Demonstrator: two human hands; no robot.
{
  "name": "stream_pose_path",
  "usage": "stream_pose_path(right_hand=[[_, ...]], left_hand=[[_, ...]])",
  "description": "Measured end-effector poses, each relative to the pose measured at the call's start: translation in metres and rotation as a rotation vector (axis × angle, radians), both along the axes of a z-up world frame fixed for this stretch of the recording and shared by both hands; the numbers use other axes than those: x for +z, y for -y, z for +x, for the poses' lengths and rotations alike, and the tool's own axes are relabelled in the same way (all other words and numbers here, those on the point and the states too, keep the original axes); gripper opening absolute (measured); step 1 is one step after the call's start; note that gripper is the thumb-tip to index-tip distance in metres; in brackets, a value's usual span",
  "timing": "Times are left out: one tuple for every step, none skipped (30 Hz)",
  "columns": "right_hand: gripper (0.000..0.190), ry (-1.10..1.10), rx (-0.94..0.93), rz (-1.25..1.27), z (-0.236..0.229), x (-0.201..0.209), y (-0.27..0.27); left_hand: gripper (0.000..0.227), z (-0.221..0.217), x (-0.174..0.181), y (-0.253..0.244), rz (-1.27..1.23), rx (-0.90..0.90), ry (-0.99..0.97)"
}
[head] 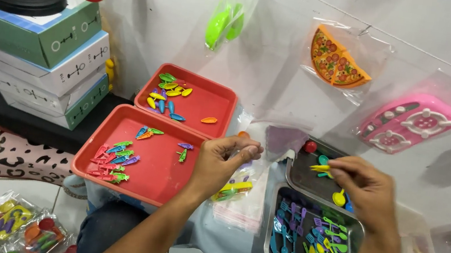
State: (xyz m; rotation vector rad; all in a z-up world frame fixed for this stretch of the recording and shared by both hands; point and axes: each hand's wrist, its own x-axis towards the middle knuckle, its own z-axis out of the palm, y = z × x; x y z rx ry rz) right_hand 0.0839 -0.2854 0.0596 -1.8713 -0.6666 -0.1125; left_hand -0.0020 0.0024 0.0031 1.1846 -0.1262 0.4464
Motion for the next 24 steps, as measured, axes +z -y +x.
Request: stream_pose_path(right_hand=[[0.020, 0.002, -0.004, 0.001, -0.009, 0.014, -0.004], [0.018, 0.063, 0.043, 0.023, -0.018, 0.028, -0.008], [0.016, 0.124, 0.091, 0.045, -0.027, 0.042, -0.013], [0.016, 0.128, 0.087, 0.045, -0.034, 0.053, -0.022], [0.018, 0.177, 0.117, 0.008, -0.042, 0.065, -0.031], [0.020, 0.226, 0.149, -0.028, -0.049, 0.076, -0.042], [0.020, 0.229, 0.147, -0.027, -0.050, 0.082, -0.049], [0.022, 0.305, 0.114, -0.102, -0.052, 0.088, -0.058], [0.025, 0.380, 0.081, -0.178, -0.054, 0.094, -0.066], [0.025, 0.384, 0.077, -0.177, -0.055, 0.099, -0.073], [0.021, 0.465, 0.083, -0.248, -0.056, 0.104, -0.080], [0.018, 0.546, 0.094, -0.323, -0.056, 0.109, -0.088], [0.018, 0.550, 0.094, -0.325, -0.057, 0.111, -0.091], [0.018, 0.579, 0.102, -0.363, -0.057, 0.112, -0.094], [0.017, 0.609, 0.110, -0.401, -0.057, 0.113, -0.097], [0.017, 0.612, 0.115, -0.405, -0.056, 0.113, -0.099], [0.018, 0.632, 0.109, -0.450, -0.055, 0.112, -0.101], [0.018, 0.651, 0.105, -0.495, -0.055, 0.111, -0.103], [0.018, 0.653, 0.111, -0.499, -0.054, 0.111, -0.105], [0.017, 0.640, 0.124, -0.533, -0.054, 0.111, -0.106], [0.016, 0.627, 0.136, -0.567, -0.053, 0.111, -0.108], [0.016, 0.629, 0.139, -0.569, -0.052, 0.110, -0.109], [0.017, 0.624, 0.170, -0.593, -0.050, 0.109, -0.109], [0.018, 0.617, 0.201, -0.616, -0.049, 0.107, -0.110]], left_hand=[[0.017, 0.000, 0.000, 0.000, 0.001, -0.004, 0.002], [0.017, 0.000, 0.001, 0.001, 0.054, 0.016, 0.018], [0.016, -0.001, 0.001, 0.001, 0.107, 0.036, 0.034], [0.016, -0.002, 0.003, 0.002, 0.107, 0.032, 0.037], [0.016, -0.004, 0.005, 0.003, 0.124, 0.033, 0.019], [0.015, -0.006, 0.007, 0.004, 0.142, 0.034, -0.001], [0.015, -0.005, 0.005, 0.005, 0.144, 0.033, 0.001], [0.014, -0.004, 0.002, 0.006, 0.128, 0.012, 0.022], [0.013, -0.003, -0.001, 0.006, 0.111, -0.010, 0.043], [0.013, -0.004, -0.001, 0.006, 0.112, -0.013, 0.047], [0.013, -0.004, -0.001, 0.006, 0.119, -0.020, 0.048], [0.014, -0.005, -0.001, 0.006, 0.123, -0.023, 0.049], [0.014, -0.005, -0.002, 0.005, 0.121, -0.023, 0.053], [0.013, -0.005, -0.003, 0.005, 0.114, -0.030, 0.052], [0.012, -0.005, -0.004, 0.005, 0.107, -0.038, 0.051], [0.012, -0.005, -0.004, 0.005, 0.102, -0.033, 0.053], [0.013, -0.005, -0.005, 0.004, 0.101, -0.054, 0.041], [0.014, -0.006, -0.005, 0.003, 0.100, -0.074, 0.028], [0.014, -0.006, -0.006, 0.003, 0.094, -0.068, 0.029], [0.014, -0.006, -0.007, 0.003, 0.092, -0.072, 0.028], [0.015, -0.005, -0.007, 0.004, 0.089, -0.076, 0.027], [0.015, -0.007, -0.005, 0.003, 0.086, -0.074, 0.028], [0.016, -0.009, -0.002, 0.002, 0.147, -0.041, 0.017], [0.017, -0.011, 0.001, 0.001, 0.207, -0.008, 0.003]])
